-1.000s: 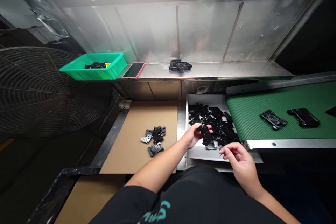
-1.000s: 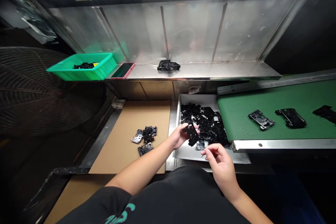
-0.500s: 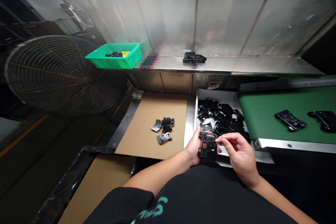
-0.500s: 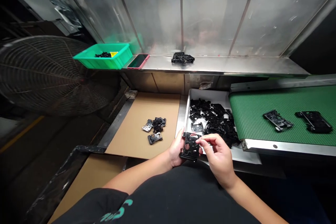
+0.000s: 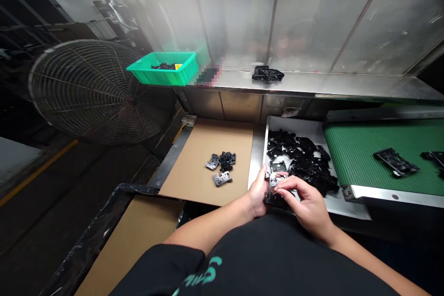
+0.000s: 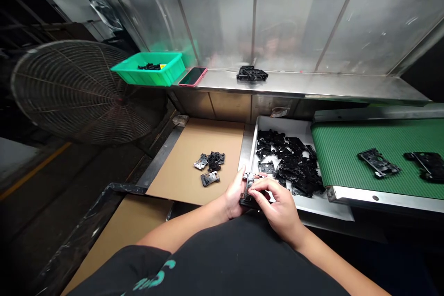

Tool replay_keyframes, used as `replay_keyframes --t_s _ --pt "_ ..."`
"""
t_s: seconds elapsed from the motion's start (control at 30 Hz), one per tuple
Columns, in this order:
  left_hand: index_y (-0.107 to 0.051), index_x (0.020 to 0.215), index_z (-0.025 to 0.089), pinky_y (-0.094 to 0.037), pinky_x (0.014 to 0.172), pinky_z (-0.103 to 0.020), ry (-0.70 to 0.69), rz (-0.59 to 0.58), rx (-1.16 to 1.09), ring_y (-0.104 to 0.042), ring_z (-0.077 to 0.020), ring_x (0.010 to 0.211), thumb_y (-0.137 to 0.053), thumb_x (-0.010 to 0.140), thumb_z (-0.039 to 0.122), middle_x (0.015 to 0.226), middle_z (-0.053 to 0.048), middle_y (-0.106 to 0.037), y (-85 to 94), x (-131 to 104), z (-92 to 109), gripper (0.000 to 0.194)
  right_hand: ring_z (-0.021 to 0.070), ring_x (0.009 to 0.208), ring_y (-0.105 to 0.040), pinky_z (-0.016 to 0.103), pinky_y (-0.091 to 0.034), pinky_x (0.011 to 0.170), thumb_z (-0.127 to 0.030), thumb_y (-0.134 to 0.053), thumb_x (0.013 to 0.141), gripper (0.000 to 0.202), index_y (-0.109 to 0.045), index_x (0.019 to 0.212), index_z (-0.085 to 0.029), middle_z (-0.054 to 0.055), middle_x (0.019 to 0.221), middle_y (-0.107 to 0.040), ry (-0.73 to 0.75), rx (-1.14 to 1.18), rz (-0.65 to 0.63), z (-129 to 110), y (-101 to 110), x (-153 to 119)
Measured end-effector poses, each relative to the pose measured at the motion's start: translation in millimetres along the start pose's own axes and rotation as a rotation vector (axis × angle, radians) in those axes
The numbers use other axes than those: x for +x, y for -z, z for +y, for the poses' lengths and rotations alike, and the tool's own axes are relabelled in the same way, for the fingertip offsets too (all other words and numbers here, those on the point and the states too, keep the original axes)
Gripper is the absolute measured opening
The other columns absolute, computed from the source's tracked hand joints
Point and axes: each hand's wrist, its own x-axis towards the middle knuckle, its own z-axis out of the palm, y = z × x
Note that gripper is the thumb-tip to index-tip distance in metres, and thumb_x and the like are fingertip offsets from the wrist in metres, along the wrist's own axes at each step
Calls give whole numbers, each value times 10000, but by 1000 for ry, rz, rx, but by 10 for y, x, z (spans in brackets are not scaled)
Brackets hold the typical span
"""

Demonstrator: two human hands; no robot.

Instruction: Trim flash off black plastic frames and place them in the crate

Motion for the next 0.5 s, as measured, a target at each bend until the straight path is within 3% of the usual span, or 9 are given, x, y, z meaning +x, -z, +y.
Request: replay_keyframes --t_s 0.27,0.5 --pt "-690 1185 175 -578 897 -451 59 -1 27 -730 -314 966 -406 950 781 965 -130 -752 2 -17 16 709 223 859 -753 528 -497 1156 -293 -726 975 93 -747 894 -253 16 860 -796 -8 -10 4 65 -72 26" --pt "-689 1172 182 -586 909 -460 71 5 22 -740 -317 969 -438 936 787 961 -123 -757 -13 -17 54 696 217 889 -755 528 -498 1169 -265 -721 984 73 -737 913 -258 7 870 -789 19 -7 -1 105 -76 34"
